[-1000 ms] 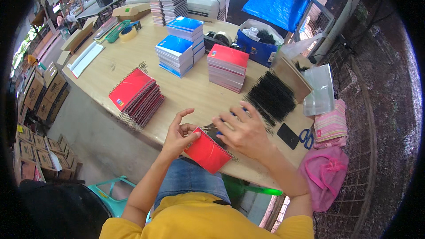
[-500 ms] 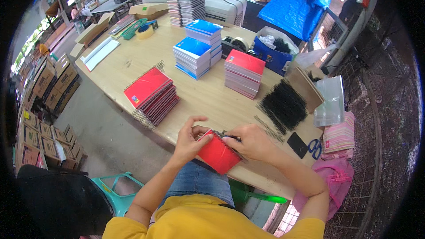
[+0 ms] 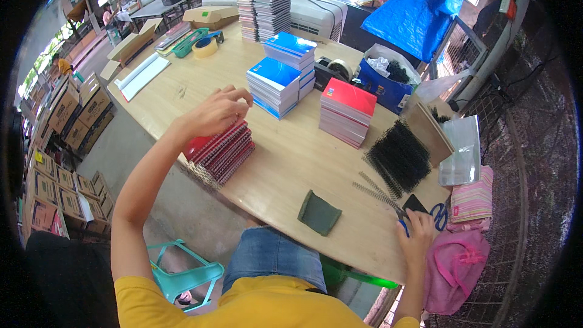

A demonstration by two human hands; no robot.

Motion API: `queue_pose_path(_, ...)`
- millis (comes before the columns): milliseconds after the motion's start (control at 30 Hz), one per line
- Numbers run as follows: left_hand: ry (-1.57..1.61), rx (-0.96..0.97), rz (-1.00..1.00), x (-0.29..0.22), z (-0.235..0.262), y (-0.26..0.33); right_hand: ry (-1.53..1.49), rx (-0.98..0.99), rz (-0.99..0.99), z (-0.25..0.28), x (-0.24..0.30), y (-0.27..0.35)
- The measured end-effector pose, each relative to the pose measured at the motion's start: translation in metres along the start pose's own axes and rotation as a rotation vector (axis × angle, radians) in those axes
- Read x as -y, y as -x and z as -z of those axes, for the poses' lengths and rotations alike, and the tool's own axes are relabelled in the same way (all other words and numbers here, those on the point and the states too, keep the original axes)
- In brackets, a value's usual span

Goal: The person assembles notebooks by aligning a stack of pages with a cover and threading a wire spiral through the punched holes by hand.

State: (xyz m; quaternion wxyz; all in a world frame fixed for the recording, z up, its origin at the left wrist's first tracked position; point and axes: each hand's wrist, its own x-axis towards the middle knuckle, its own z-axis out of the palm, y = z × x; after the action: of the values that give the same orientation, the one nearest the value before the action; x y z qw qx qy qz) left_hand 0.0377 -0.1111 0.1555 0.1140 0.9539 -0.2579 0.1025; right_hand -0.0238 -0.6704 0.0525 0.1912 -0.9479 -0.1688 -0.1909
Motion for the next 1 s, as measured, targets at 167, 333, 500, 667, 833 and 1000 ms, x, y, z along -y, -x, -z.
queue_pose_path(167,0.022,-0.020,0.043,0.002,-0.023,0.002,0.101,0.042,-0.023,-0.016,-0.046,0.041)
queue_pose_path(333,-0.277,-0.338,-0.015,-0.012,-0.018,0.002,0.321,-0.090,0.066,-0.015,-0.007,0.030)
queue_pose_path(500,0.419,-0.610,0.166,-0.097,-0.013,-0.075,-0.280,0.352,0.157,-0.060,0.100,0.009)
queue_pose_path(667,0.502,-0.500,0.601,-0.029,-0.105,-0.215,-0.380,0.123,0.430,-0.161,0.128,-0.071)
queue_pose_path(833,0.490,-0.094,0.742,0.012,-0.127,-0.258,-0.418,0.153,0.200,-0.131,0.146,-0.095)
queue_pose_path(1000,0.464,-0.294,0.720,0.015,-0.125,-0.246,-0.143,0.025,0.019,-0.098,0.088,-0.072)
